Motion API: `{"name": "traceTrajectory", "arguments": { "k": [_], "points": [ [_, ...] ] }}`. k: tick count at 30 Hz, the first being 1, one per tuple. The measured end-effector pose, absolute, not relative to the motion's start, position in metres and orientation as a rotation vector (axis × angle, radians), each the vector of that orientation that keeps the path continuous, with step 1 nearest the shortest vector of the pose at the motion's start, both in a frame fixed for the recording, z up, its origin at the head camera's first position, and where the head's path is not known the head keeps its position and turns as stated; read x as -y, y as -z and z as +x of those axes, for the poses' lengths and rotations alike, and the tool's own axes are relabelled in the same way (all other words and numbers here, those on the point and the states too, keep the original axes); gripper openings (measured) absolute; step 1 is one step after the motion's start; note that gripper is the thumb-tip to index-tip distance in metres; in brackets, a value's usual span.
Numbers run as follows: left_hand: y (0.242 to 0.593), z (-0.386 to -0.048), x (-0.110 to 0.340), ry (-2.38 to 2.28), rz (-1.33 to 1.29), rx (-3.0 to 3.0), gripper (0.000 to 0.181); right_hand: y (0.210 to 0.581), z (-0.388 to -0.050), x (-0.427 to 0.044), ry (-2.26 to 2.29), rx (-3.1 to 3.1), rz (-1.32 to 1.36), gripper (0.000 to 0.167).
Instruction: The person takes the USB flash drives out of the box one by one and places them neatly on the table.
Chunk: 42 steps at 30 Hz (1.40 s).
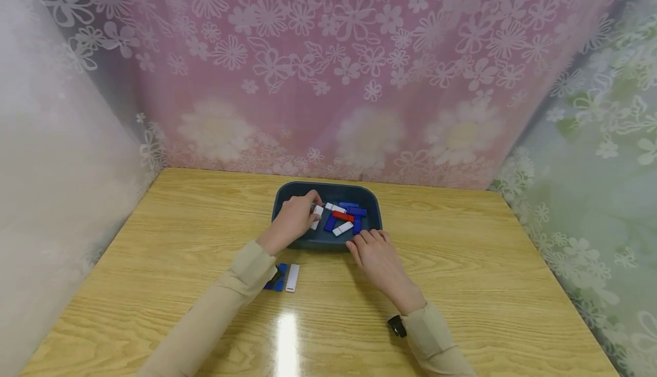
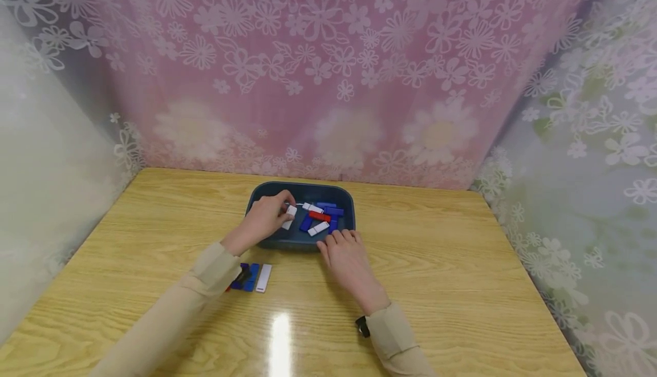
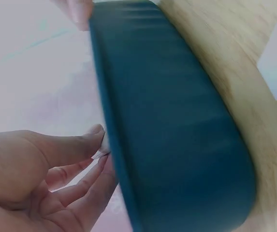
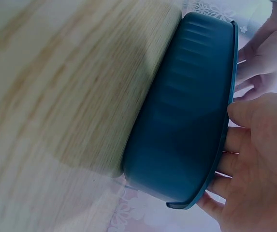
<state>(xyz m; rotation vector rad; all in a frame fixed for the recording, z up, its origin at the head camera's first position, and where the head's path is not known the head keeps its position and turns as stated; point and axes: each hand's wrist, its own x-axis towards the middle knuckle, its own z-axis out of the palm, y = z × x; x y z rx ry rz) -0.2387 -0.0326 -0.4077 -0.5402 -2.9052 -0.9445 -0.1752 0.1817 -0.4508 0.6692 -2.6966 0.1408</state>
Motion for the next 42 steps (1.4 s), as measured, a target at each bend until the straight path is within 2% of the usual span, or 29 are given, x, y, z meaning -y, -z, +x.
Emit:
{"name": "traceTrajectory", "arguments": {
  "k": [21, 42],
  "points": [
    [0.395, -0.179, 0.048, 1.115, -0.635, 2.778, 0.023, 0.449, -0.175, -0.181, -0.129, 2.695, 0.673, 0.026],
    [0.446, -0.149, 0.057, 1.090, -0.721, 2.854, 0.024, 0.451, -0.175, -0.181, -0.118, 2.685, 0.678, 0.026]
  ]
}}
